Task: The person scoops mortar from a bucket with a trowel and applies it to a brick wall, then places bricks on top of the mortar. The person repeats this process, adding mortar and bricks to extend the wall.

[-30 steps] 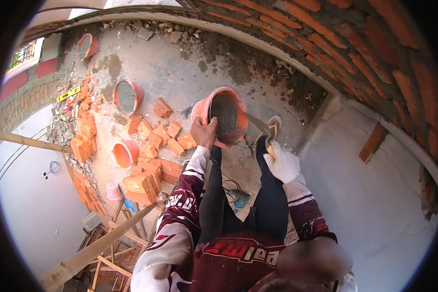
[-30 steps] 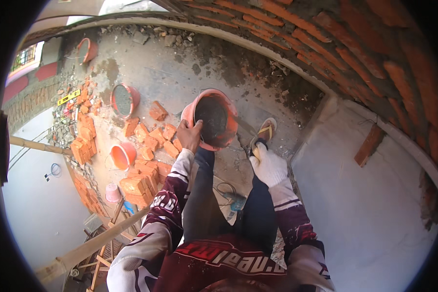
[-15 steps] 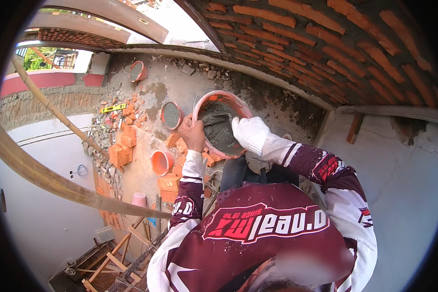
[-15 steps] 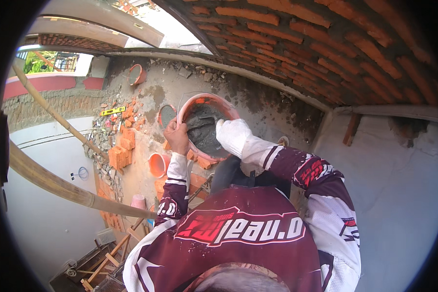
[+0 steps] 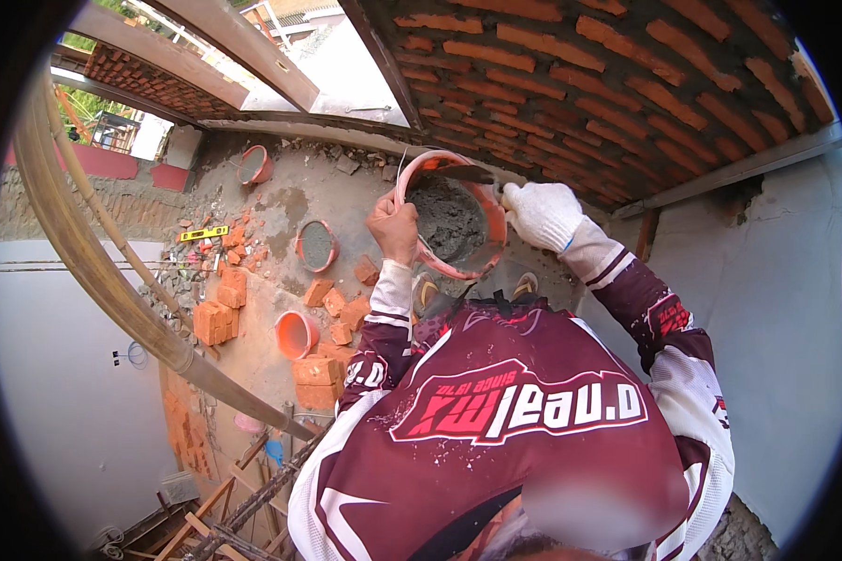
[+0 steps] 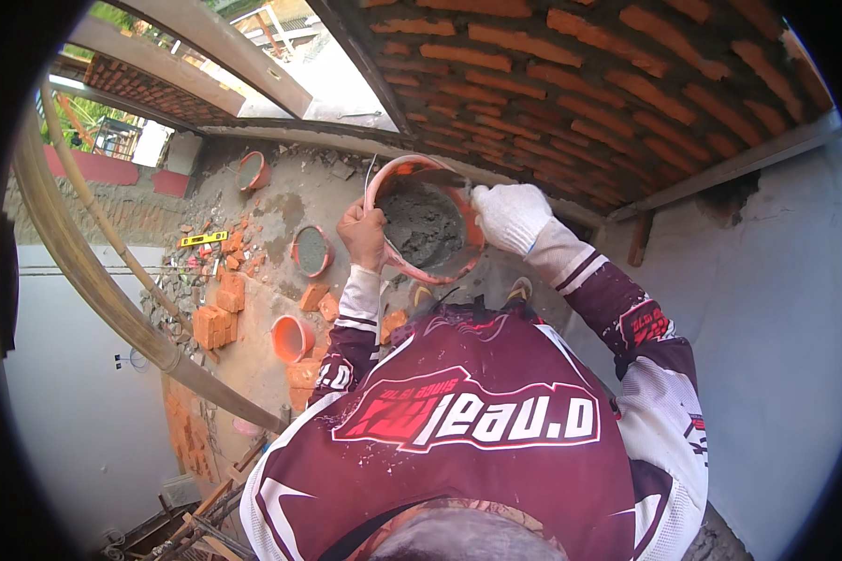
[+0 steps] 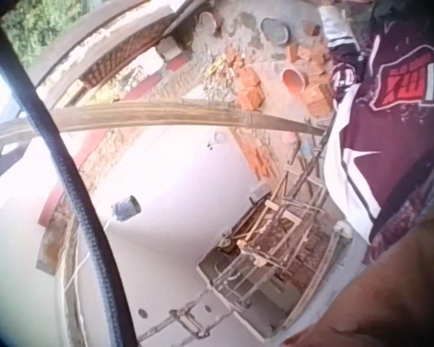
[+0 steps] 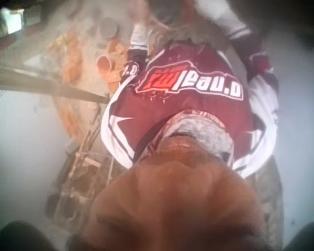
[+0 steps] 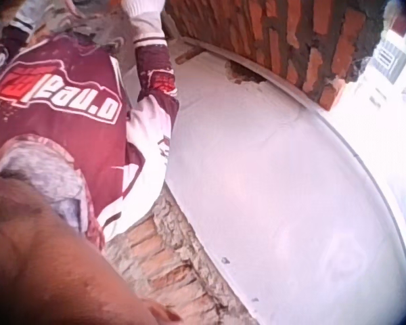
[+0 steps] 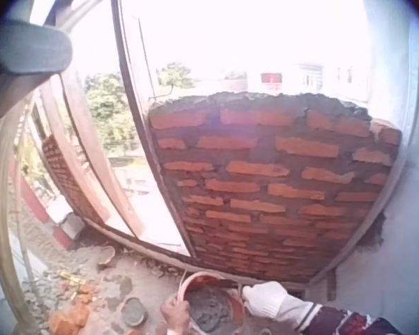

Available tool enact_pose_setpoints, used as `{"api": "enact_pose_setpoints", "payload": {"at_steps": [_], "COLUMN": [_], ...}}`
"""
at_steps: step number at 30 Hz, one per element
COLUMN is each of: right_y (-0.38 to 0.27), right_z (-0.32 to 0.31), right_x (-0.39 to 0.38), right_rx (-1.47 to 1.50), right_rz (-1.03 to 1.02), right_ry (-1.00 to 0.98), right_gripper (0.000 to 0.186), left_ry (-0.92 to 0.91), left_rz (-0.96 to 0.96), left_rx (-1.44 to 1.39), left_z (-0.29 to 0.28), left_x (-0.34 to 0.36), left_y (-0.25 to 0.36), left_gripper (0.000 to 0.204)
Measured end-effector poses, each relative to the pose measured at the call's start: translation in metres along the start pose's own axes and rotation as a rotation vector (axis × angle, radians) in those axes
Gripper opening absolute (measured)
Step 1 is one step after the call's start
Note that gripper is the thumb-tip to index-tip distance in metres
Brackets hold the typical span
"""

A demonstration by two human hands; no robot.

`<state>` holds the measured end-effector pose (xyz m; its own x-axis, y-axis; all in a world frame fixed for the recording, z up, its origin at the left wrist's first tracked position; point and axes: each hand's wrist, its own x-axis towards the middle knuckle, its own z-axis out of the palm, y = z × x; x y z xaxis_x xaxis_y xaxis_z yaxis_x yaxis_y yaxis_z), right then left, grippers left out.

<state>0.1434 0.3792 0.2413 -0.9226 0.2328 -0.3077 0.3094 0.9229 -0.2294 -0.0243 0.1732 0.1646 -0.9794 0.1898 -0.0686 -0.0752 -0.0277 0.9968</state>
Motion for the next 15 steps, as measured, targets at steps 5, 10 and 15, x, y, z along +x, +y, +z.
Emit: {"api": "enact_pose_setpoints", "payload": {"at_steps": [5, 10, 15], "right_y": [0.008, -0.01, -0.032], "right_z": [0.056, 0.075, 0.049], "right_x": [-0.007, -0.036, -0.05], "right_rx": [0.406, 0.919, 0.151], "right_rz": [-0.091, 0.004, -0.194], "right_ry": [-0.231, -0.451, -0.015], "right_gripper": [0.042, 0.038, 0.026], "left_ry": [-0.042, -0.104, -0.113], "left_rz": [0.069, 0.033, -0.055], "left_rx": [-0.019, -0.042, -0.066], "left_z": [0.017, 0.001, -0.02], "left_x": [-0.01, 0.007, 0.012], "left_y": [0.005, 0.0, -0.005], "left_gripper": [0.036, 0.035, 0.033]}}
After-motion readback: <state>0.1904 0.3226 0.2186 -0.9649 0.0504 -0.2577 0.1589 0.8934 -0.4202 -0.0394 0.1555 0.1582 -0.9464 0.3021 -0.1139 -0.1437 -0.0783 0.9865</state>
